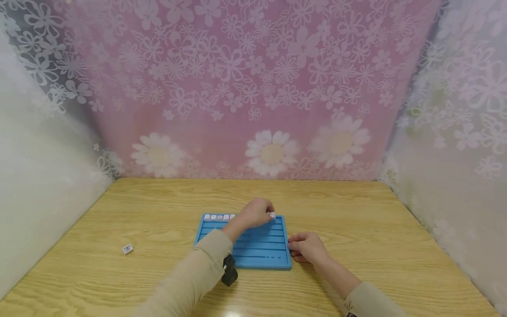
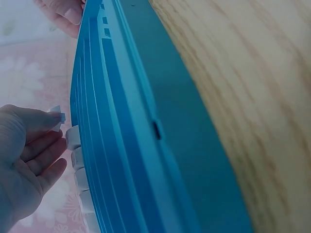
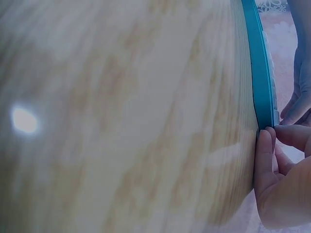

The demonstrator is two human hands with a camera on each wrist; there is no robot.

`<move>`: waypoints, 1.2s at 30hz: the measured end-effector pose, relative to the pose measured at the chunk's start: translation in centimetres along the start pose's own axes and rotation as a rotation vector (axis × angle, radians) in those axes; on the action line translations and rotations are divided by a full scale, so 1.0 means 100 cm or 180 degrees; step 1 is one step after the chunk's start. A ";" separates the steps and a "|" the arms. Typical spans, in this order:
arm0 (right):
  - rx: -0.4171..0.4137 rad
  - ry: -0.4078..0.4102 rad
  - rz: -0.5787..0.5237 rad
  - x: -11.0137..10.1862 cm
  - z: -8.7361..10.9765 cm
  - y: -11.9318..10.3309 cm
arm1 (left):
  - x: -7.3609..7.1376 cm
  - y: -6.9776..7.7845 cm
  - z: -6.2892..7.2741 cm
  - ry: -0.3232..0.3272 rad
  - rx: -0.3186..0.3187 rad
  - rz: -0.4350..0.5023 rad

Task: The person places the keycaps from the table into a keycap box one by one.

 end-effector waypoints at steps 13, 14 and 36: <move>-0.0002 0.0000 0.0040 0.000 -0.002 0.001 | 0.010 -0.003 -0.003 -0.0089 -0.0029 0.0017; -0.0004 0.0004 0.0040 0.000 -0.002 0.001 | 0.010 -0.004 -0.003 -0.0092 -0.0038 0.0033; -0.0038 0.0007 -0.0015 0.000 0.001 0.000 | 0.009 -0.009 -0.002 -0.0127 -0.0112 0.0136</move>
Point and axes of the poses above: each hand's wrist, its own z-axis away from the middle knuckle, its own x-axis out of the palm, y = z × x, the point moved 1 cm from there along -z, towards the middle knuckle, and after that the axes turned 2 degrees about x, right-handed, at the moved point
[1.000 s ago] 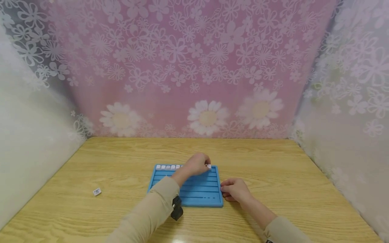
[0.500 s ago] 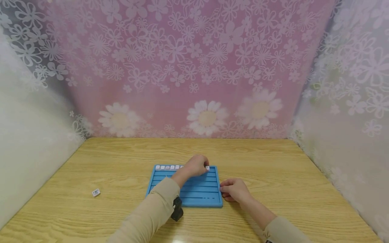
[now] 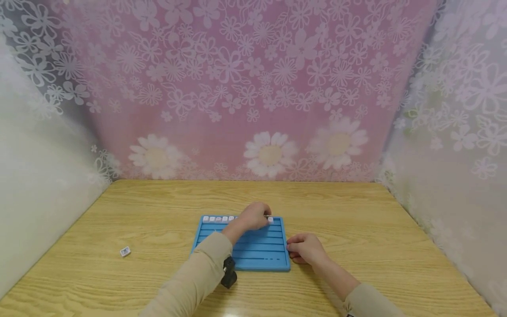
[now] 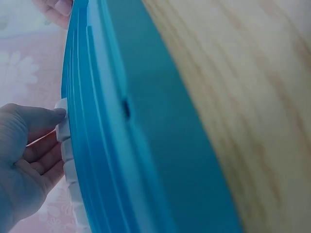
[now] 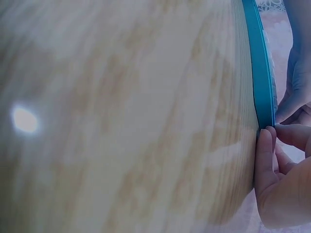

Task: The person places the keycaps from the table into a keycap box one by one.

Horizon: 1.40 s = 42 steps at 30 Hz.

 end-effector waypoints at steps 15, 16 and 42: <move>0.0005 -0.0038 0.0018 0.000 -0.001 0.001 | -0.034 -0.021 0.019 0.0453 0.0243 0.0567; -0.0002 -0.0045 0.0014 0.000 -0.001 0.001 | -0.037 -0.023 0.021 0.0472 0.0238 0.0594; 0.0042 -0.0049 0.0106 0.000 -0.002 -0.003 | -0.117 -0.116 0.094 0.1036 -0.0343 0.0981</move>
Point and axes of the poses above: each hand's wrist, its own z-axis away from the middle knuckle, its own x-axis out of the palm, y = z × x, the point moved 1 cm from there along -z, towards the middle knuckle, and after that the axes turned 2 degrees about x, right-handed, at the moved point
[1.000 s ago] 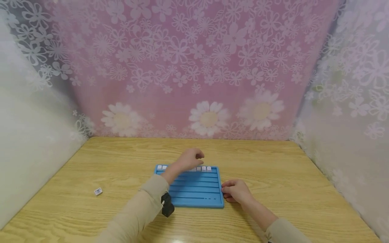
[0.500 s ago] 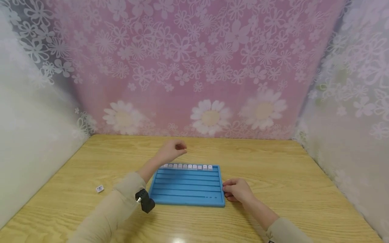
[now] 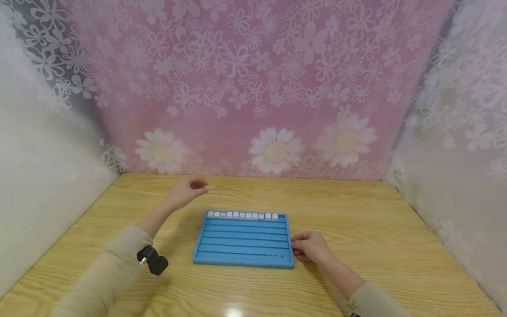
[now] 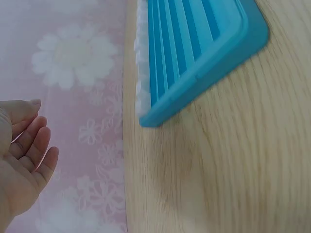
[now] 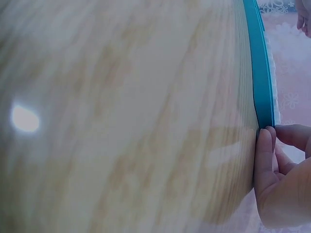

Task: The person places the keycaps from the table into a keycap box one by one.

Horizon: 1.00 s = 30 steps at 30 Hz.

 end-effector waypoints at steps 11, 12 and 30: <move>0.0012 -0.0026 0.0006 0.001 -0.001 -0.002 | -0.039 -0.021 0.032 0.0024 -0.0027 -0.0178; 0.0014 -0.0028 0.0008 0.001 -0.001 -0.002 | -0.041 -0.022 0.035 0.0042 -0.0013 -0.0222; 0.0094 -0.0035 0.0036 0.001 -0.003 0.000 | -0.080 -0.063 0.093 -0.0026 -0.0234 -0.0442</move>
Point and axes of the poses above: each hand's wrist, its own z-axis away from the middle knuckle, its own x-axis out of the palm, y = z × x, the point moved 1 cm from there along -z, towards the middle knuckle, and after that the axes turned 2 degrees about x, right-handed, at the moved point
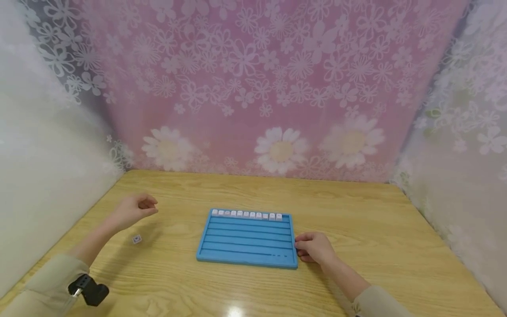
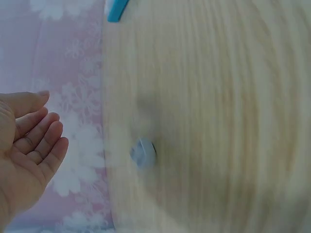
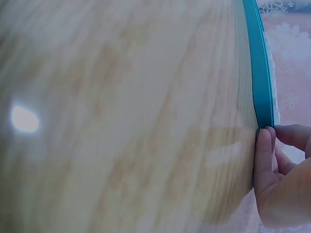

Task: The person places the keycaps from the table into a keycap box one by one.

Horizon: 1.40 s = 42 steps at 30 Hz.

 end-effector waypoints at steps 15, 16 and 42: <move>0.0017 -0.0002 -0.0025 0.000 0.000 0.001 | -0.008 -0.035 0.031 -0.0250 -0.0095 -0.0332; 0.0007 -0.0013 -0.0029 0.000 0.000 0.001 | -0.007 -0.037 0.032 -0.0288 -0.0134 -0.0332; -0.0166 -0.0060 -0.0051 -0.001 0.003 0.001 | 0.009 -0.047 0.040 -0.0572 -0.0191 -0.0175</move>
Point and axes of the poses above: each hand's wrist, its own z-axis away from the middle knuckle, its own x-axis out of the palm, y = z × x, the point moved 1 cm from there along -z, towards the middle knuckle, and after that the axes turned 2 degrees about x, right-handed, at the moved point
